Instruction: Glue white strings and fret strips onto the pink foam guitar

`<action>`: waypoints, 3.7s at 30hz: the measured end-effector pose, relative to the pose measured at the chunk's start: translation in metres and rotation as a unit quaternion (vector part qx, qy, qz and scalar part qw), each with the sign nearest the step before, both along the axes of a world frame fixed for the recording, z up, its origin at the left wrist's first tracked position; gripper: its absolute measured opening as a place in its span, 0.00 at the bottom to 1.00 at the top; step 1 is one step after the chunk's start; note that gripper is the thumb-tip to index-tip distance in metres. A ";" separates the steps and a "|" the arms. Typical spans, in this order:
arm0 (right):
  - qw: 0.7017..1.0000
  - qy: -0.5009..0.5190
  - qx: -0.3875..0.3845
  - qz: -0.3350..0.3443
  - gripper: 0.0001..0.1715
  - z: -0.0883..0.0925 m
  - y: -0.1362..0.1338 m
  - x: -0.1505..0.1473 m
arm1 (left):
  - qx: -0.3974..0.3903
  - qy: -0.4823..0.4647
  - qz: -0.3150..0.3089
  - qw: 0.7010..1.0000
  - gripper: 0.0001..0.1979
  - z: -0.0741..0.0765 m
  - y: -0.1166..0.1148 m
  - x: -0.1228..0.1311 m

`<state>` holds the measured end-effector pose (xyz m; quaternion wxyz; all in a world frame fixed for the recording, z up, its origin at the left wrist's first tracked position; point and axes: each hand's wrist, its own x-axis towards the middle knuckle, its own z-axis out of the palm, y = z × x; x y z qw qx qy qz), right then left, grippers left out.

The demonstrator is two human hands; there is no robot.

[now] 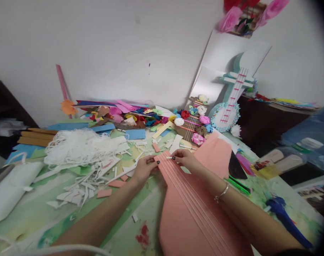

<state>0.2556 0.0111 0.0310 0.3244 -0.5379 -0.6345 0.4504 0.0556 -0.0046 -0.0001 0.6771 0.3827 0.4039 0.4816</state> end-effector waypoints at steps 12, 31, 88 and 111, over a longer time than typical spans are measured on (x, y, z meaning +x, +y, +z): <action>0.971 -0.003 0.238 0.016 0.09 0.032 0.000 -0.020 | 0.080 -0.036 0.013 0.996 0.24 0.020 -0.002 -0.004; 0.941 -0.054 0.332 0.033 0.19 0.028 -0.003 -0.018 | 0.081 -0.066 0.010 0.994 0.21 0.023 -0.005 -0.004; 0.978 0.128 0.156 -0.055 0.07 0.031 -0.009 -0.025 | 0.086 -0.058 0.029 0.994 0.19 0.028 -0.010 -0.003; 0.979 0.144 0.130 -0.066 0.07 0.021 -0.005 -0.028 | 0.045 -0.049 0.032 0.997 0.17 0.030 -0.011 -0.004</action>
